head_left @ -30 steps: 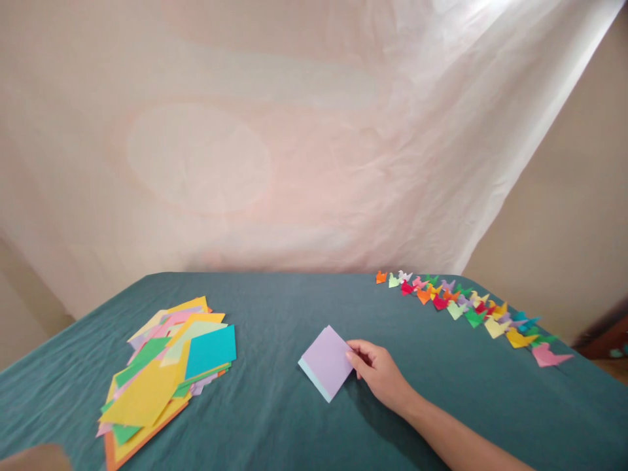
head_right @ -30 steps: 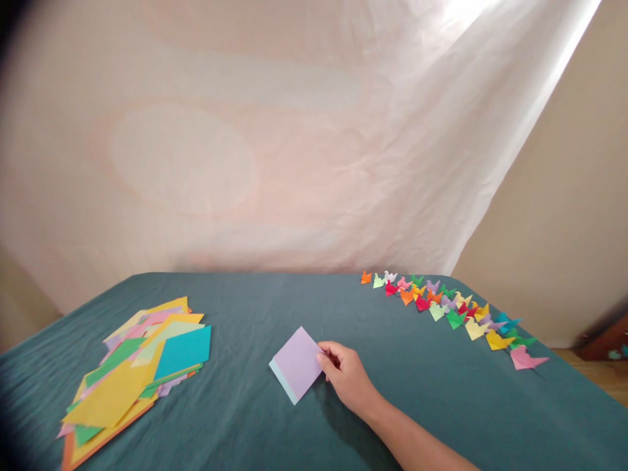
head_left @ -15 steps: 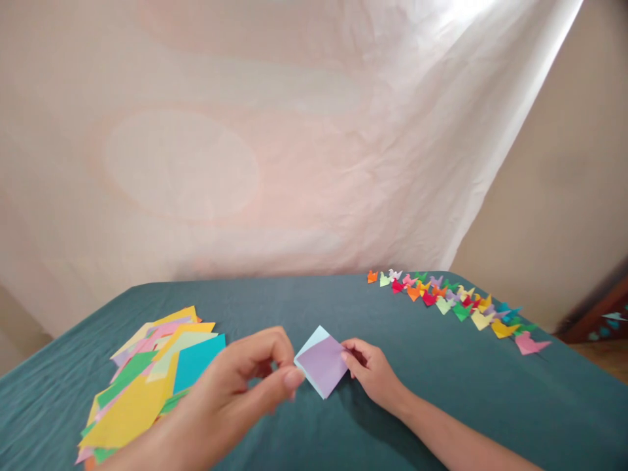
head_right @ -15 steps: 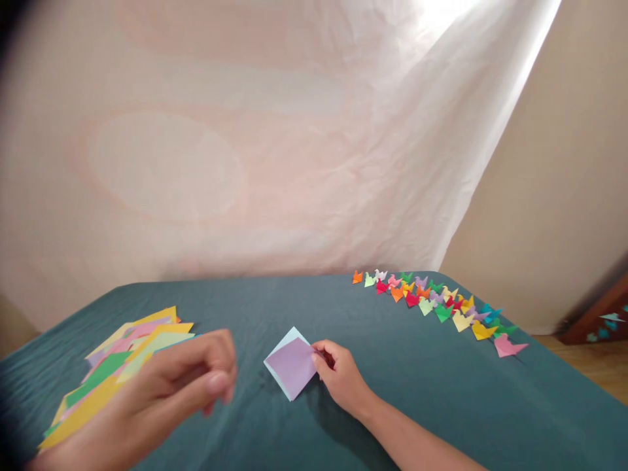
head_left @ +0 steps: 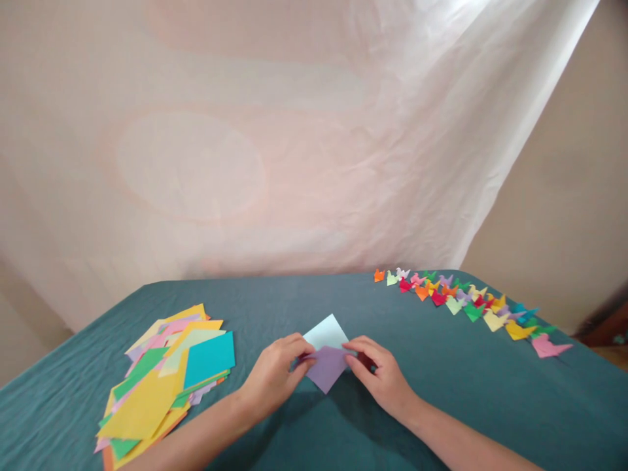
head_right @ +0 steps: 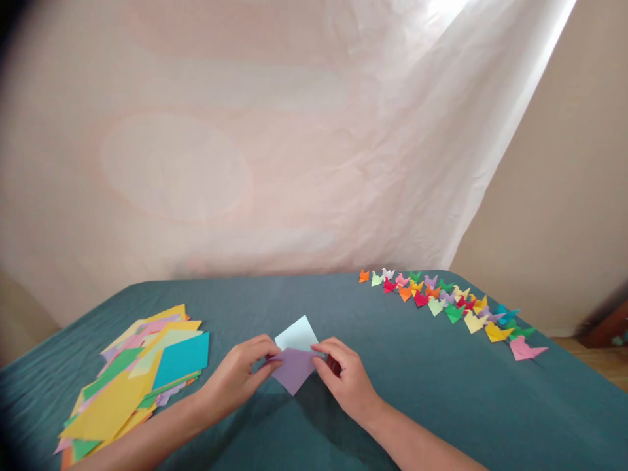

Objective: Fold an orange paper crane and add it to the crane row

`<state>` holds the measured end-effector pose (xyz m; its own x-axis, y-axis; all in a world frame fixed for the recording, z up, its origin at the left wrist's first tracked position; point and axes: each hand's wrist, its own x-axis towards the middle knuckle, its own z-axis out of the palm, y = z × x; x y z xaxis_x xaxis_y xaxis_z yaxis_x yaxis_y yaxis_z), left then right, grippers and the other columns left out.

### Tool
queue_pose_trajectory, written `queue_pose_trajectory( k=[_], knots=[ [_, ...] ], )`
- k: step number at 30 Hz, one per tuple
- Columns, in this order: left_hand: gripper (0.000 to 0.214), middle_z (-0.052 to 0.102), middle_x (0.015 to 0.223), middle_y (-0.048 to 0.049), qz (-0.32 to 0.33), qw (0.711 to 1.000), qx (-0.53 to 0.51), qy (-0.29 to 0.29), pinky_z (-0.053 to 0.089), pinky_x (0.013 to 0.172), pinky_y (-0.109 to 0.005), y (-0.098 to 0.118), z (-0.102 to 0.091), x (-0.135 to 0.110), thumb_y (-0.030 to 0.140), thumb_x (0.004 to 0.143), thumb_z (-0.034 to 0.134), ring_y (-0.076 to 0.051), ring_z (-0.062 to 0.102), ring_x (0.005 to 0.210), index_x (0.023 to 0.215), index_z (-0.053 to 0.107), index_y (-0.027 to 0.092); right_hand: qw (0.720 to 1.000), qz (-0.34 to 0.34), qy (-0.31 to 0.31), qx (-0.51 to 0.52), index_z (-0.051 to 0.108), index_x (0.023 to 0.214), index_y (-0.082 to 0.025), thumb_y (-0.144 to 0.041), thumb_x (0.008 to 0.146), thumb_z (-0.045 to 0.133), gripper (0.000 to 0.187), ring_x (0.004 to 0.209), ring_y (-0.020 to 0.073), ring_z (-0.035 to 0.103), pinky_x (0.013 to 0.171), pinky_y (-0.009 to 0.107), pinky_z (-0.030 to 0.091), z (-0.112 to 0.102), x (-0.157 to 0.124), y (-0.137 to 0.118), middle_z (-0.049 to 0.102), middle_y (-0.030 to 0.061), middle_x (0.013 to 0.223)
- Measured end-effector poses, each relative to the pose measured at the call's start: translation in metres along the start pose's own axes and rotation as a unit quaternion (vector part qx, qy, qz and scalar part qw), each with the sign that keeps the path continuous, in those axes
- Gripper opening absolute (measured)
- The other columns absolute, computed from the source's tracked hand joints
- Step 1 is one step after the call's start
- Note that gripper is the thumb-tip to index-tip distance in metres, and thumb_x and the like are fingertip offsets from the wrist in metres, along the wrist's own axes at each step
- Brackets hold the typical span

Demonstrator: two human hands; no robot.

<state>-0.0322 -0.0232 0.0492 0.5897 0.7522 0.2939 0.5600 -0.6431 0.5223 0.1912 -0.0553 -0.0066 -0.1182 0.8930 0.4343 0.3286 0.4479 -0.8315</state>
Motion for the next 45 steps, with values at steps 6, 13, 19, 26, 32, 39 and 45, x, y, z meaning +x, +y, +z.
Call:
queue_pose_trajectory(
  k=[6,13,19,26,32,39,45],
  knots=[
    [0.026,0.066,0.083,-0.0027,-0.168,0.981,-0.097,0.022,0.048,0.068,-0.028,-0.052,-0.048,-0.028,0.039,0.081,0.055,-0.019,0.061,0.076,0.094,0.06,0.017,0.999,0.012,0.038,0.005,0.064,0.098,-0.02,-0.032,0.085,0.054,0.021,0.065,0.0121,0.052,0.059,0.024,0.043,-0.002,0.001,0.003,0.059,0.0053,0.094],
    [0.06,0.067,0.083,-0.004,-0.284,0.935,-0.179,0.111,0.052,0.074,-0.035,-0.127,-0.089,-0.083,0.048,0.069,0.066,-0.024,0.065,0.082,0.114,0.045,0.015,0.999,0.022,0.035,0.001,0.064,0.099,-0.019,-0.032,0.087,0.05,0.022,0.064,0.0123,0.052,0.057,0.024,0.042,-0.001,0.001,0.004,0.059,0.0049,0.092],
    [0.061,0.061,0.102,-0.0106,-0.27,0.948,0.09,0.141,0.049,0.081,-0.043,-0.165,-0.091,-0.108,0.051,0.069,0.059,-0.03,0.059,0.096,0.116,0.044,0.015,0.999,0.025,0.034,-0.005,0.063,0.105,-0.02,-0.031,0.088,0.049,0.025,0.065,0.0128,0.052,0.057,0.024,0.041,0.0,-0.001,0.007,0.06,0.005,0.092],
    [0.038,0.05,0.122,-0.0067,-0.07,0.983,0.17,0.025,0.036,0.099,-0.04,-0.098,-0.062,-0.072,0.036,0.083,0.05,-0.024,0.047,0.114,0.118,0.046,0.023,0.998,0.043,0.033,0.017,0.063,0.108,-0.02,-0.03,0.088,0.048,0.027,0.062,0.0115,0.052,0.056,0.025,0.043,0.001,-0.002,0.009,0.059,0.0065,0.097],
    [0.054,0.046,0.127,-0.0061,0.069,0.987,0.131,-0.056,0.036,0.1,-0.036,-0.024,0.0,-0.018,0.015,0.077,0.057,-0.021,0.043,0.117,0.127,0.039,0.024,0.992,0.095,0.038,0.077,0.064,0.107,-0.018,-0.033,0.084,0.051,0.03,0.054,0.0093,0.047,0.047,0.023,0.04,-0.004,-0.002,0.008,0.057,0.0047,0.086],
    [0.02,0.061,0.102,-0.0056,0.172,0.976,0.132,0.023,0.041,0.085,-0.034,-0.016,0.031,0.015,0.012,0.086,0.044,-0.018,0.054,0.098,0.098,0.058,0.02,0.989,0.125,0.026,0.075,0.068,0.098,-0.016,-0.039,0.084,0.05,0.032,0.049,0.0098,0.045,0.043,0.022,0.036,-0.015,0.004,0.01,0.054,0.0013,0.065],
    [0.019,0.066,0.09,-0.002,0.212,0.969,0.123,0.015,0.04,0.08,-0.03,-0.02,0.039,0.009,0.015,0.091,0.041,-0.014,0.058,0.088,0.094,0.06,0.019,0.991,0.053,-0.072,-0.104,0.07,0.066,-0.019,-0.033,0.085,0.05,0.031,0.06,0.0125,0.049,0.055,0.024,0.04,-0.03,0.01,0.008,0.051,0.0018,0.066]
  ],
)
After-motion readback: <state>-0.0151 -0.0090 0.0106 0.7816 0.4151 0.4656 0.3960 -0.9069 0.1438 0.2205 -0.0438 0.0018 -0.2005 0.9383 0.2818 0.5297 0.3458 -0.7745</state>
